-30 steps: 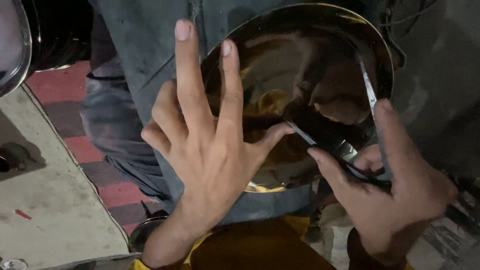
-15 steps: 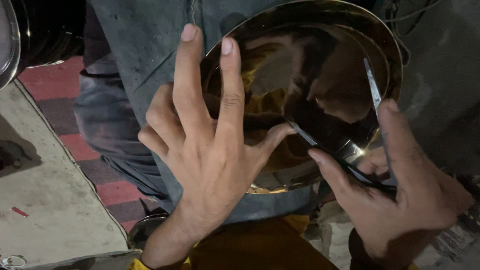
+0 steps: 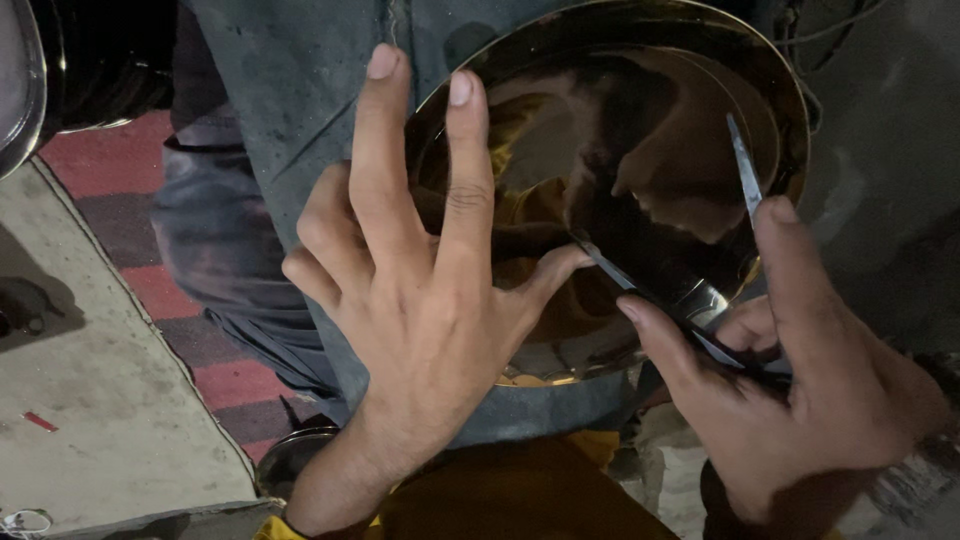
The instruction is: The person sits on the floor with a brass plate on their lap and polishes its surface, rubbing it by hand and working it with a handheld tool, periodically turning the plate to treat different areas and setting it with a stack of finished plates.
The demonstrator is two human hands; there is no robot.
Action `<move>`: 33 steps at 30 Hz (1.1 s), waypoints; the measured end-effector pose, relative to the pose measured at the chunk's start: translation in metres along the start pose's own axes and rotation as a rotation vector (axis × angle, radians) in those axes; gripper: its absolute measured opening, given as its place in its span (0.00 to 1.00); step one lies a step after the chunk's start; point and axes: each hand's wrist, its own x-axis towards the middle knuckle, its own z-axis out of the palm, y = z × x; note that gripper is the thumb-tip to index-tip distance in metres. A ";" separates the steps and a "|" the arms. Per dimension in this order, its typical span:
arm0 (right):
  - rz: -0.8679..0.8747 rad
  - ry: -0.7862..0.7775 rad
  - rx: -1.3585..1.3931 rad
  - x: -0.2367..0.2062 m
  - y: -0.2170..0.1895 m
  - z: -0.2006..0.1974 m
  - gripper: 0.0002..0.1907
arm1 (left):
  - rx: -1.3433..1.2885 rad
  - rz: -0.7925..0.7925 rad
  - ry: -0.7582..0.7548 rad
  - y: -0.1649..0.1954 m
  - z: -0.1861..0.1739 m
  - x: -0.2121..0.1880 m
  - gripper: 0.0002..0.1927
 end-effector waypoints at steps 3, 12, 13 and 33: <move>-0.033 0.010 -0.026 0.004 -0.002 -0.001 0.44 | -0.003 -0.005 0.003 0.000 0.001 -0.001 0.64; -0.006 -0.036 0.039 0.014 -0.007 -0.004 0.44 | -0.011 0.003 0.004 -0.001 0.001 -0.001 0.63; -0.006 -0.050 0.086 0.011 -0.005 -0.004 0.44 | -0.011 0.003 0.003 -0.001 0.001 -0.001 0.63; -0.837 0.151 -0.911 0.068 -0.029 -0.034 0.25 | -0.392 0.163 0.111 -0.059 -0.025 0.036 0.11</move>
